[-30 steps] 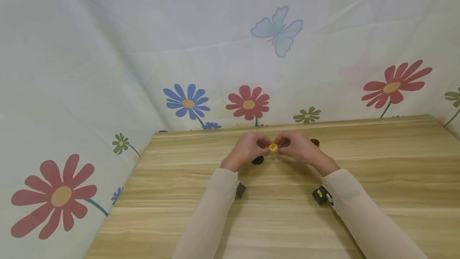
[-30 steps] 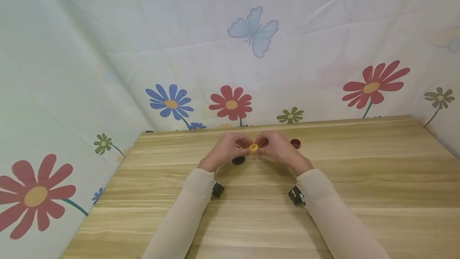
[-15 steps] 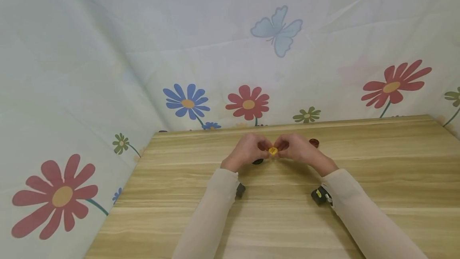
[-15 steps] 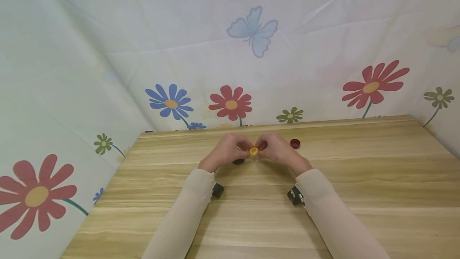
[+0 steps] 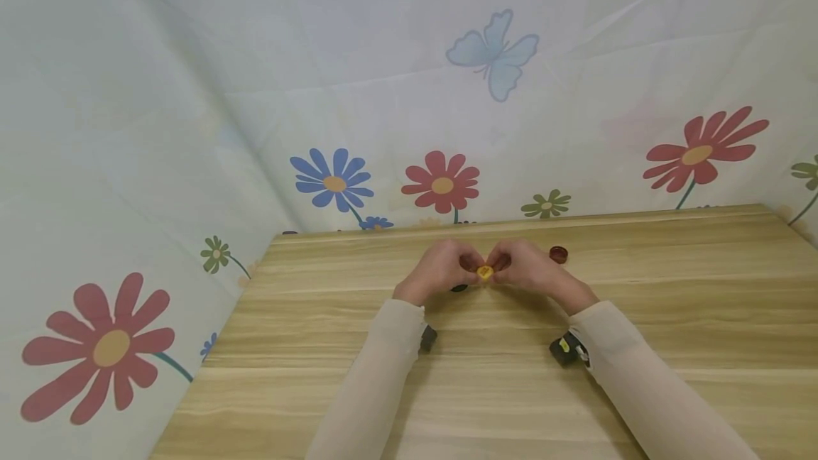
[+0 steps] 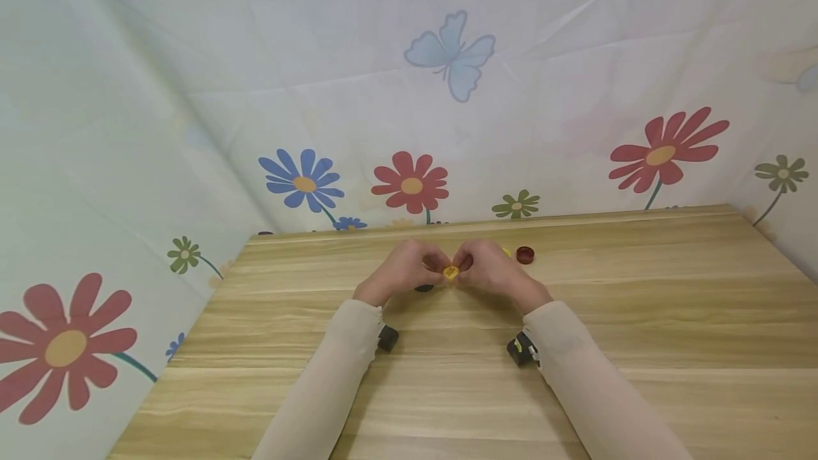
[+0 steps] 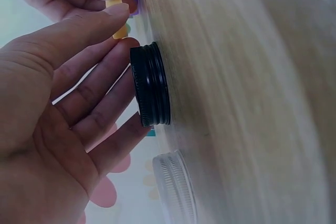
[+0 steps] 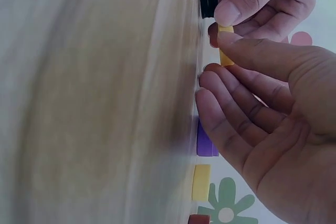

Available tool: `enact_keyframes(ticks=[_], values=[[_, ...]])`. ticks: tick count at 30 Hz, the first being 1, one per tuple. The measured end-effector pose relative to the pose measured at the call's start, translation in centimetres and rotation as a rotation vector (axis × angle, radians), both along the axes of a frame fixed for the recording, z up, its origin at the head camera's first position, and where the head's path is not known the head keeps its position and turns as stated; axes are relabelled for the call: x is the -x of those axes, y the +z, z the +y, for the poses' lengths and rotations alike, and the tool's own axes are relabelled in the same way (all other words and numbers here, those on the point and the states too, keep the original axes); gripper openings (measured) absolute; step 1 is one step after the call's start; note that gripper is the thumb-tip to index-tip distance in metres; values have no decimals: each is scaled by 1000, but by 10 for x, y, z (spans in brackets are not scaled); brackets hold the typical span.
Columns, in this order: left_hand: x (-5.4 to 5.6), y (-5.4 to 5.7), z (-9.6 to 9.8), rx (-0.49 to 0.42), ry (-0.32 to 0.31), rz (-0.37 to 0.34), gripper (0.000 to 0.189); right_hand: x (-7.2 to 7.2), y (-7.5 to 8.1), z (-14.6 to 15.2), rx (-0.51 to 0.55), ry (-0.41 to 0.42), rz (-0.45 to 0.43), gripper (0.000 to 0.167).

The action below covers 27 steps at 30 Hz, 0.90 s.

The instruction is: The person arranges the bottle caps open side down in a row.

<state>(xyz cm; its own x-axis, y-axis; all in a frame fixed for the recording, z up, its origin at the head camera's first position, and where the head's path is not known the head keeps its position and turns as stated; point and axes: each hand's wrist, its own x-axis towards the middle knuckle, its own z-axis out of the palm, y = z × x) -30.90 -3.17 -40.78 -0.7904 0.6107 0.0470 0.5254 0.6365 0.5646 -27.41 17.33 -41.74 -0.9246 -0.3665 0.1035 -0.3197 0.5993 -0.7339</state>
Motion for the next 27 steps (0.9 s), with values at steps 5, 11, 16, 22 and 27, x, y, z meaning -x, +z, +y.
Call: enact_keyframes(ticks=[5, 11, 16, 22, 27], values=[[0, 0, 1, 23, 6, -8, 18, -1, 0, -1, -21, -3, 4, 16], [-3, 1, 2, 50, 27, -18, 19, -4, 2, -3, -32, 4, 7, 16], [-3, 0, 3, 70, 32, -9, 18, -5, 2, -4, -55, 1, 10, 17], [-4, -1, 3, 83, 16, 23, 18, -5, 2, -4, -69, -7, -10, 18], [-4, 0, 4, 95, 10, 39, 18, -6, 3, -5, -75, -11, -14, 18]])
